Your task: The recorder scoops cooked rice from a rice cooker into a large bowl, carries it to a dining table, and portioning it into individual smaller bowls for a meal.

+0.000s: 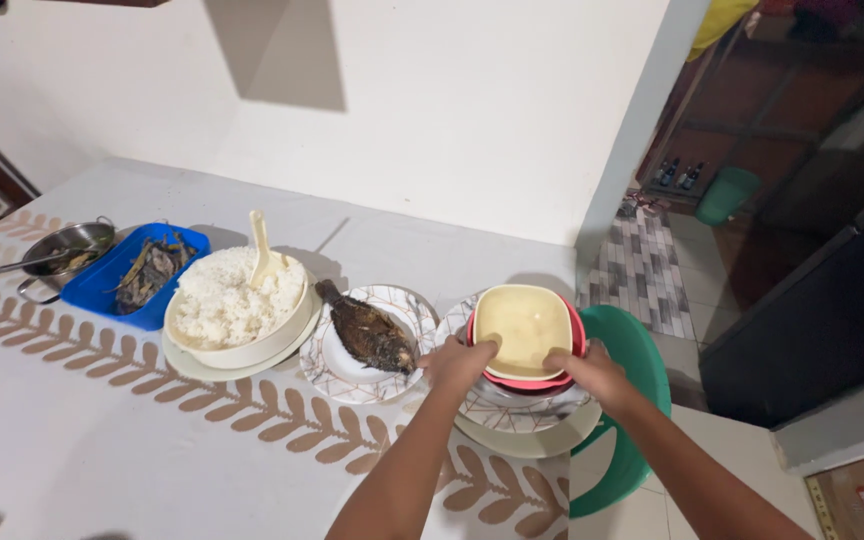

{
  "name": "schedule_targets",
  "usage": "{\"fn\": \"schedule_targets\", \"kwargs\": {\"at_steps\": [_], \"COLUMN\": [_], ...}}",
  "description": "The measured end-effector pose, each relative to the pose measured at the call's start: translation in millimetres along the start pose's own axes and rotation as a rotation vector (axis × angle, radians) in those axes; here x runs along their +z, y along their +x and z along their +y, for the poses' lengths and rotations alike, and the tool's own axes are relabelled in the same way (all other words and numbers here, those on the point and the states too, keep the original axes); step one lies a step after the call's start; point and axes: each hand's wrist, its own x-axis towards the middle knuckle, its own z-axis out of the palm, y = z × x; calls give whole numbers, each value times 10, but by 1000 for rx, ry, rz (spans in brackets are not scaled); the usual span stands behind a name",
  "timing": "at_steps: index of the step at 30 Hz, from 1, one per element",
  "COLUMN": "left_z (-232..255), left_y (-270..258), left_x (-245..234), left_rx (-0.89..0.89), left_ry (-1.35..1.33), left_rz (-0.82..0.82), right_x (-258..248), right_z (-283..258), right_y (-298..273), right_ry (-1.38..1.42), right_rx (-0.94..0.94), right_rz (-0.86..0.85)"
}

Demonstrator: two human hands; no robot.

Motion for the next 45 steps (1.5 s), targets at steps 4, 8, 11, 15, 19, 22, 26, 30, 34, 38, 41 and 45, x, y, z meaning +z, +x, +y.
{"fn": "schedule_targets", "kwargs": {"at_steps": [4, 8, 11, 15, 19, 22, 26, 30, 34, 38, 41, 45], "left_z": [-47, -260, -747, -1228, -1711, -2107, -2378, -2771, -3112, -3196, -3086, -3015], "left_y": [-410, -732, -762, -867, -831, -766, -884, -815, -682, -550, -697, -662], "left_x": [-306, -704, -1022, -1600, -2112, -2396, -2859, -3137, -3199, -3196, -3281, -3352], "left_rx": [-58, -25, 62, 141, 134, 144, 203, 212, 203, 176, 116, 107], "left_ry": [18, 5, 18, 61, 105, 152, 262, 259, 212, 152, 93, 60], "left_rz": [43, 91, 131, 161, 128, 98, 38, -58, -102, -66, -105, -87], "right_x": [75, 317, 682, 1265, 1867, 2266, 2870, 3368, 3664, 3787, 3773, 3732], "right_z": [-131, -475, -576, -639, -739, -837, -895, -765, -629, -511, -582, -711], "right_y": [-342, -824, -1139, -1550, -1929, -2245, -2442, -2589, -2715, -2623, -2699, -2615], "right_ry": [89, -18, -28, 111, 182, 186, 162, 157, 223, 16, -25, 9], "right_rx": [-51, -11, 0, 4, 84, 107, 146, 179, 118, 132, 159, 136], "right_rz": [-21, -109, -177, -318, -385, -387, -320, -252, -178, -7, 29, 5]}}
